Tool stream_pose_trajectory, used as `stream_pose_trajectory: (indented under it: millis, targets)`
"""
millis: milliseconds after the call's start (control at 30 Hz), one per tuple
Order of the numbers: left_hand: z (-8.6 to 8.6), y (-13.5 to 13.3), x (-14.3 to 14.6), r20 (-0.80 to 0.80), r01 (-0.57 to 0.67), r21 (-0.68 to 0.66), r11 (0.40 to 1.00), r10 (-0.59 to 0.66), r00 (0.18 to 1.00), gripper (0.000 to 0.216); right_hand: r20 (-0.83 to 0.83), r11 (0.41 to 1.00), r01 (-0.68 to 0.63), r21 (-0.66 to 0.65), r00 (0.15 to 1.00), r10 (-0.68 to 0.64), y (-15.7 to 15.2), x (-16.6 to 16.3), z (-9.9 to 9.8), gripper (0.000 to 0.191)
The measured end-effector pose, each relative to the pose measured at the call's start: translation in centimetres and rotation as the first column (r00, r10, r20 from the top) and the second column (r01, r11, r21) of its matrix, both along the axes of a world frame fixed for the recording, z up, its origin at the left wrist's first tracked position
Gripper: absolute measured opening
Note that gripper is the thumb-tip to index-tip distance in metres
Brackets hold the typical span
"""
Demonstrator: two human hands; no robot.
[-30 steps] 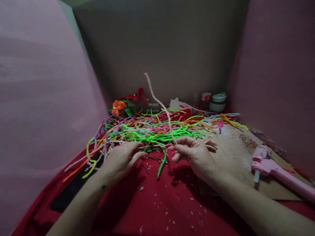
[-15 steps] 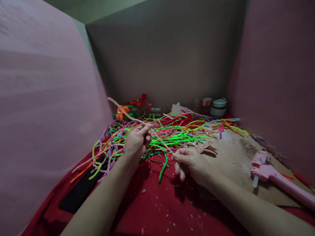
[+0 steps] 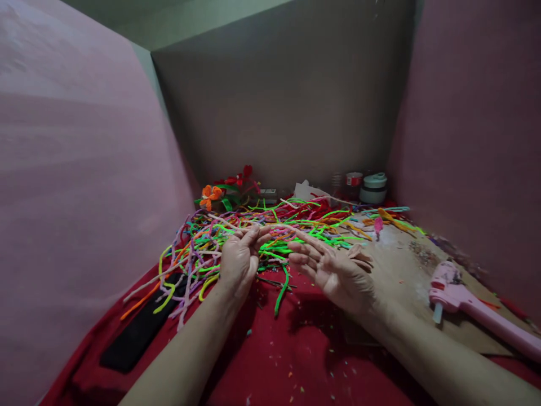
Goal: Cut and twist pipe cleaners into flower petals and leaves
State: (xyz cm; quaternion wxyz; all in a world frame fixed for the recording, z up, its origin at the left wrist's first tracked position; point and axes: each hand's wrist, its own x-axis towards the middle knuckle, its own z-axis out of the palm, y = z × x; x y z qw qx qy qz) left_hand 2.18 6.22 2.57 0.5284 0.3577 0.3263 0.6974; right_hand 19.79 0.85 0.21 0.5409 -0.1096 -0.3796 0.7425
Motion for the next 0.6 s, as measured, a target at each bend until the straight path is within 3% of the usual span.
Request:
stream_pose_trajectory:
  millis: [200,367,467,600]
  targets:
    - [-0.1,-0.3,-0.1,0.028,-0.017,0.028,0.999,0.016,0.999,0.014,0.028,0.999,0.036,0.029,0.999,-0.037,0.4,0.6,0.4,0.052]
    - [-0.8,-2.3,1.5,-0.248,0.127,0.026,0.992,-0.117,0.962,0.015,0.192,0.979,0.2,-0.034,0.963,-0.19,0.7,-0.7,-0.6,0.036]
    - [-1.2,-3.4,2.4,-0.431,0.21,0.0,0.978,-0.19,0.882,0.015,0.258,0.934,0.356,0.023,0.901,-0.349,0.9,-0.9,-1.2,0.029]
    - [-1.3,-4.2,3.0,-0.484,0.257,-0.038,0.966,-0.243,0.841,0.014,0.452,0.869,0.484,0.104,0.755,-0.475,1.1,-0.6,-1.2,0.023]
